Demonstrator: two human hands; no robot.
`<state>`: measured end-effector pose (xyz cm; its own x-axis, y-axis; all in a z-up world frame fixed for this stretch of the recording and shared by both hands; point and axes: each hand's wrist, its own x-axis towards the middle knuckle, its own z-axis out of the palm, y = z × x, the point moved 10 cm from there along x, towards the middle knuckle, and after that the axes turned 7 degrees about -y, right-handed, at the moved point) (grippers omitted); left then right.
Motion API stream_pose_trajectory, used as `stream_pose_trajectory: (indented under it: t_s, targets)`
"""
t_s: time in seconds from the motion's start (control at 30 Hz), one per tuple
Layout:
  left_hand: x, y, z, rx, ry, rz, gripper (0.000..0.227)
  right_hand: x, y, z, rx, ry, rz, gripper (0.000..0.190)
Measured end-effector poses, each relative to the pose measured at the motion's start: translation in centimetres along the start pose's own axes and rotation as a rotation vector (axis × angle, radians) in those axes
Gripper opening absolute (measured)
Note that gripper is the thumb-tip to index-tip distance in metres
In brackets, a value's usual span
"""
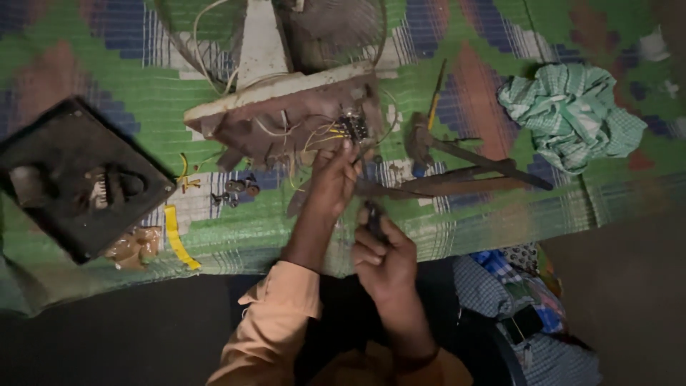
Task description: Repairing the electrical components and wiring of an electric table fan.
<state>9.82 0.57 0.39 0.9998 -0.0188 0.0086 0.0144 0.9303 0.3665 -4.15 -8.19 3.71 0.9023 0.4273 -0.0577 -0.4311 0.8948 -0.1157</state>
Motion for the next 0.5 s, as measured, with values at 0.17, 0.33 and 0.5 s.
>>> stream_pose_trajectory:
  t_s: [0.17,0.33,0.5]
  targets:
    - [0.8,-1.0,0.0,0.136,-0.025,0.063,0.014,0.2,-1.1,-0.9,0.112,0.09,-0.026,0.03]
    - [1.3,-1.7,-1.0,0.218,-0.029,0.103,0.01,1.0,-2.3,-0.7,0.01,0.099,-0.056,0.027]
    - [1.5,-2.2,-0.6,0.141,-0.068,0.101,0.019,1.2,-2.9,0.2,-0.109,0.098,-0.06,0.028]
